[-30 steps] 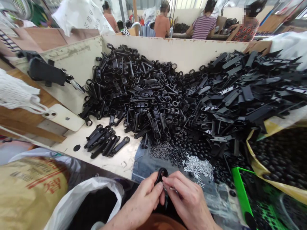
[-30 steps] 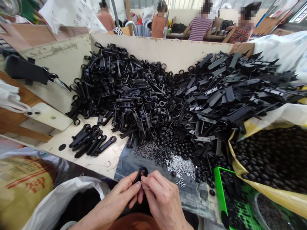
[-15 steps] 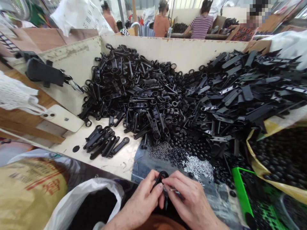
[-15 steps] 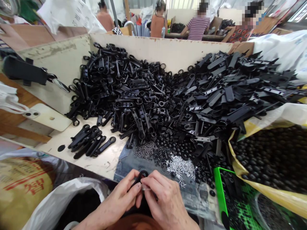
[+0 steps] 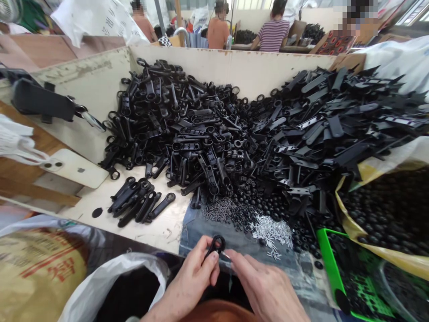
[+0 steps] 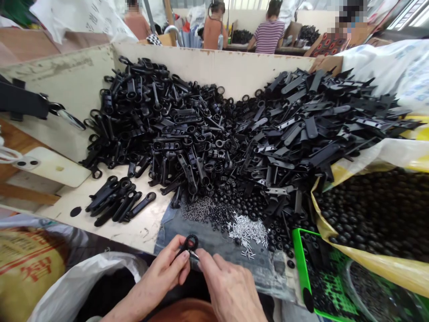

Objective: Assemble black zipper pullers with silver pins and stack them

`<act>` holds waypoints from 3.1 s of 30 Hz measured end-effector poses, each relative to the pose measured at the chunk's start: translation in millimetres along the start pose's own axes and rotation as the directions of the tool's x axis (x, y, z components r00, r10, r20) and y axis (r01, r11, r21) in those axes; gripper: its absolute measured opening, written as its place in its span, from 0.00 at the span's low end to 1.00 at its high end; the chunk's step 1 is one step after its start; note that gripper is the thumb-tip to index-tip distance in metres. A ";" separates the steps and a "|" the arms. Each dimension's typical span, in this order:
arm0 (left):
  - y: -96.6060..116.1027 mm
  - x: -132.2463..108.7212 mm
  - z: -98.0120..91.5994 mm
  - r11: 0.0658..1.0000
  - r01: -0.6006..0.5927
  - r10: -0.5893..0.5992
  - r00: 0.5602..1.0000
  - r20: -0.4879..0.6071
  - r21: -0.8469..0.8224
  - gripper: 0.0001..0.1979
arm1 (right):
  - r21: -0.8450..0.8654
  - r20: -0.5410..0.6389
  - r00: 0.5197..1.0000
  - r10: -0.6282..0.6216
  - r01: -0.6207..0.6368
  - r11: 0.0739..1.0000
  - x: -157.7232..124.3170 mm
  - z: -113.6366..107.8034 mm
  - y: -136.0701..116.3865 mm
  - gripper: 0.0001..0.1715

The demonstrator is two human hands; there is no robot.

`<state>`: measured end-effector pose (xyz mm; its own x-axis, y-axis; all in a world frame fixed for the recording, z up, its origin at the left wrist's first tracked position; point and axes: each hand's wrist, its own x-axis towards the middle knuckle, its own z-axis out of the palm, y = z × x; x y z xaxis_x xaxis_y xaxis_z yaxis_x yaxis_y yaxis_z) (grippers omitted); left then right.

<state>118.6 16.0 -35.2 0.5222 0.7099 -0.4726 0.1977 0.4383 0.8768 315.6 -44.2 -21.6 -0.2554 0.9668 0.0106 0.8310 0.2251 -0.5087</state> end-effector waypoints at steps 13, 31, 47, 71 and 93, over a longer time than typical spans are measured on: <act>-1.2 -2.5 1.4 0.990 0.022 -0.022 1.000 -0.001 0.140 0.18 | 0.060 0.266 0.957 0.113 -0.133 0.989 9.9 0.9 -9.3 0.16; -17.4 1.2 9.9 0.999 -0.005 0.009 0.998 -0.063 0.051 0.20 | 0.047 0.408 0.886 0.220 -0.261 0.964 12.9 -1.3 -11.9 0.19; -25.1 0.7 4.8 0.982 0.090 -0.096 0.995 -0.028 -0.165 0.22 | 0.038 0.400 0.893 0.206 -0.241 0.970 15.7 -1.4 -15.8 0.16; -45.8 0.9 17.0 0.992 0.062 -0.087 0.969 -0.230 -0.114 0.26 | 0.237 0.284 0.921 0.267 -0.338 0.911 13.0 11.9 -28.1 0.15; -44.8 1.7 17.3 0.988 0.075 -0.108 0.963 -0.247 -0.138 0.27 | 0.160 0.305 0.898 0.316 -0.376 0.913 2.5 17.3 -28.2 0.20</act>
<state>125.0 -11.9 -73.7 0.2764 0.7724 -0.5718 0.1198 0.5627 0.8180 282.9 -50.3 -22.1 -0.1174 0.9027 -0.4140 0.7752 -0.1773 -0.6063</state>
